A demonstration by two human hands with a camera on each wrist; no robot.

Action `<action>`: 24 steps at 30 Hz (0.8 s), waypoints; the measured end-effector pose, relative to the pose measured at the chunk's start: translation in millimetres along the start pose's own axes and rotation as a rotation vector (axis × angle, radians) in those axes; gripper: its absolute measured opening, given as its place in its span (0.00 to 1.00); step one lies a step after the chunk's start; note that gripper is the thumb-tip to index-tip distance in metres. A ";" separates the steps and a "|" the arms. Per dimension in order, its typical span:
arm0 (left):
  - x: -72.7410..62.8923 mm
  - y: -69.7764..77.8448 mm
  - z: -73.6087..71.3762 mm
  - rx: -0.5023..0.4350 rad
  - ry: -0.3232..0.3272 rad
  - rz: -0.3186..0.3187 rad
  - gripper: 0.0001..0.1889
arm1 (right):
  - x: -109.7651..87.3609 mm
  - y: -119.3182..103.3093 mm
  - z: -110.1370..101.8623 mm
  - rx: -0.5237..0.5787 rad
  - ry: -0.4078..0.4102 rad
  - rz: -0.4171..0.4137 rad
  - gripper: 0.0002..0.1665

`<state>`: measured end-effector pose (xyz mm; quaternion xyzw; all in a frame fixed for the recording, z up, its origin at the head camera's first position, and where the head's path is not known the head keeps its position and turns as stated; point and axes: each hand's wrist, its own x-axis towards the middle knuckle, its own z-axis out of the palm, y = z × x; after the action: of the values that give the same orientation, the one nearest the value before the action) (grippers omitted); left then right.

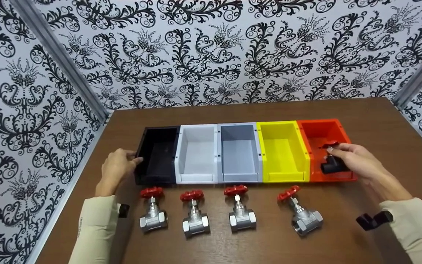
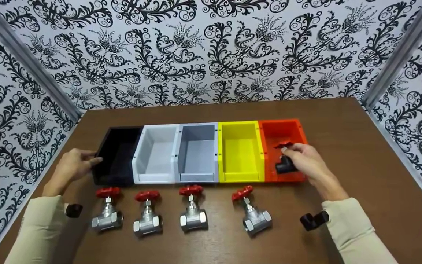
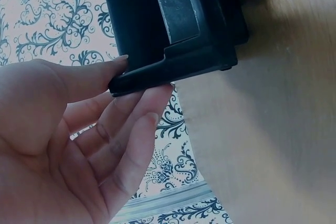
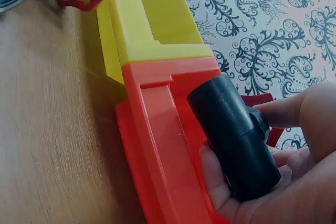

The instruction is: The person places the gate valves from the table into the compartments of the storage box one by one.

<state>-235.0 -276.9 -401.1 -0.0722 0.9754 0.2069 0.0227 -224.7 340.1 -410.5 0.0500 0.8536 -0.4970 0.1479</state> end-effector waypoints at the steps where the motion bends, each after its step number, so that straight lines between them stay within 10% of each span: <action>1: -0.2 0.0 0.0 0.001 0.003 -0.001 0.24 | 1.0 0.2 -0.2 -0.005 0.000 0.001 0.37; 24: -4.5 1.9 3.1 -0.015 0.063 0.029 0.22 | 28.7 -4.6 9.1 0.093 0.005 -0.013 0.31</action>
<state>-230.8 -273.4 -402.9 -0.0647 0.9750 0.2122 -0.0118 -251.2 328.1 -419.4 0.0525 0.8302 -0.5371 0.1399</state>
